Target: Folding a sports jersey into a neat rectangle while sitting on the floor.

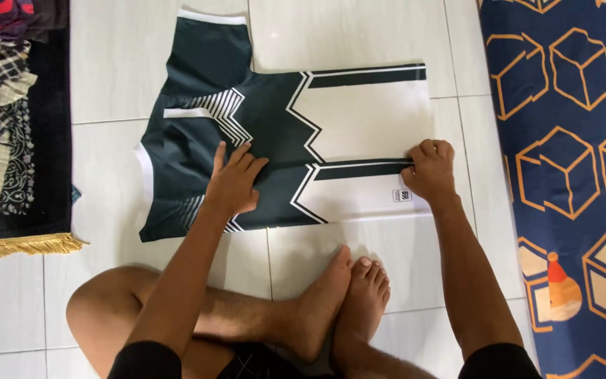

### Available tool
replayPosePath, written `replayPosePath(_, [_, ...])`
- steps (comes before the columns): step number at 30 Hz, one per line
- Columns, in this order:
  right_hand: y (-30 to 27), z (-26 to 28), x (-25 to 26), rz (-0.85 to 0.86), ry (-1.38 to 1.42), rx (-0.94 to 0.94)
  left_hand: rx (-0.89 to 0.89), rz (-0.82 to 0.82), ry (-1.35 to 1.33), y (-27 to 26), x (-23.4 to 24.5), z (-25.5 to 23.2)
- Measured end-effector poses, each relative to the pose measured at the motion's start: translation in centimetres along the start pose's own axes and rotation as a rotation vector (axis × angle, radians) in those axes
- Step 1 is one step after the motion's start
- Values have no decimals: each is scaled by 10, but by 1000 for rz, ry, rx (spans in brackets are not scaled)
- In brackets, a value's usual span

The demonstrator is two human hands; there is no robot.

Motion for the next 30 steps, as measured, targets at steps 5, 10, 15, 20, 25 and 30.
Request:
replayPosePath(5, [5,-4,18,92,83,-131,11,274,215,37,17,26])
replayPosePath(10, [-5,-33,-33,-251,63,-194,26,132,301,45,27,58])
replayPosePath(15, [-12,14,3,-538,57,-208,159,-413,124,-2,37,48])
replayPosePath(20, [-20,134,49,-552,470,99,341,-506,-62,-58,4,5])
replayPosePath(25, [-20,153,17,-442,134,507,654,-363,-127,-104,-33,16])
replayPosePath(30, [-36,42,20,-182,67,61,833,-100,-211,-111,-42,41])
Point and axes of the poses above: each hand's wrist, its own y-axis towards the middle knuckle, its own x-axis out of the back of the hand, z = x × y, the point moved 1 cm from there along y, towards the middle knuckle, and after that the axes turned 4 degrees about x, right-handed, at the moved point
